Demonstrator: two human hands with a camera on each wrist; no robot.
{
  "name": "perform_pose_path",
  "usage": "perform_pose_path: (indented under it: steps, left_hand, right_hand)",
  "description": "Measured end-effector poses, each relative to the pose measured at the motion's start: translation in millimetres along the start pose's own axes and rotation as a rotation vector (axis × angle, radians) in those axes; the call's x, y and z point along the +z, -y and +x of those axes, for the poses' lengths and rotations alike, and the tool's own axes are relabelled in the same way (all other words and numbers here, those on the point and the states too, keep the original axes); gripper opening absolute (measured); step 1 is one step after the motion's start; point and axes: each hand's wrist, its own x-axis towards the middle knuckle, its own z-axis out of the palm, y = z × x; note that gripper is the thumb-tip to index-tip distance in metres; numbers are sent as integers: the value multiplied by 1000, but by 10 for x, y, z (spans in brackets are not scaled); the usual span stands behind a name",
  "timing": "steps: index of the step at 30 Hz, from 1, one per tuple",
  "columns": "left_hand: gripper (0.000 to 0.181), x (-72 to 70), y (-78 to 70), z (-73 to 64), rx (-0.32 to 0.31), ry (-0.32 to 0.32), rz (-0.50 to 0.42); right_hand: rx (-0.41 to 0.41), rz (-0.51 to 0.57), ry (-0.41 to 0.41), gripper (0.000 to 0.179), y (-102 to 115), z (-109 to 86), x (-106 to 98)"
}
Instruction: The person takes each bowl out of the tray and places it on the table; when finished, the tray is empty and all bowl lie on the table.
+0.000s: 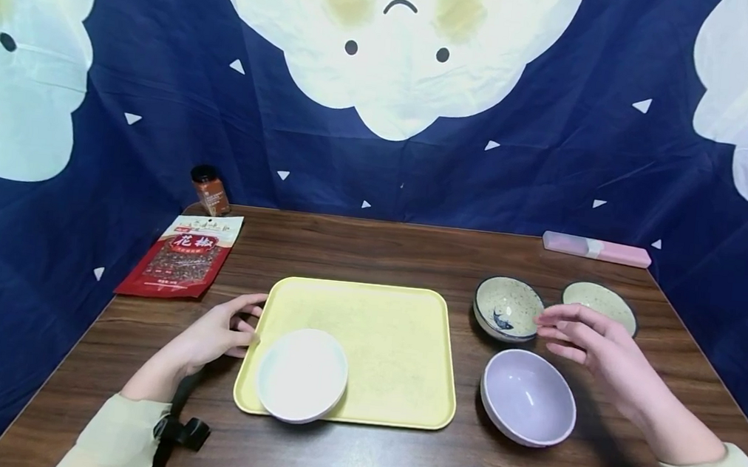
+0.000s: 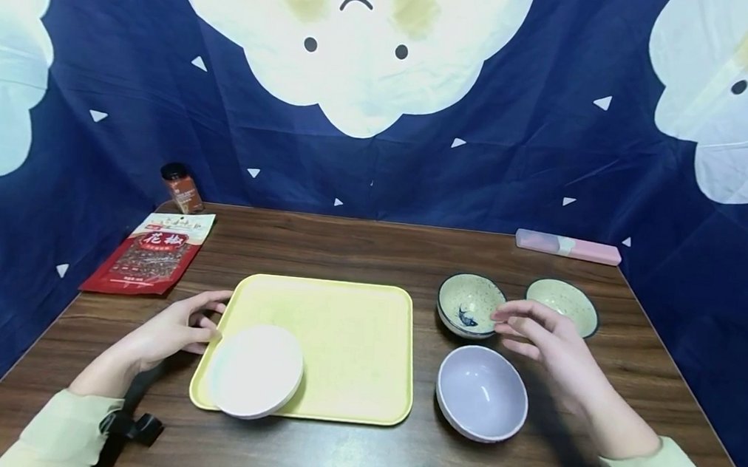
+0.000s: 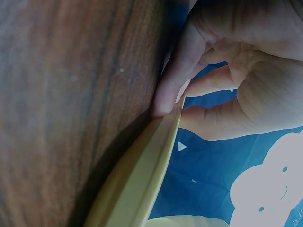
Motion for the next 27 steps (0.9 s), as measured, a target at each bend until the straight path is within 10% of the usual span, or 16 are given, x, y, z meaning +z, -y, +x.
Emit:
perform_pose_path:
  steps: [27]
  left_hand:
    - [75,7,-9,-2,-15,-6,-7]
  right_hand:
    - [231,6,206,38,67,811,1648]
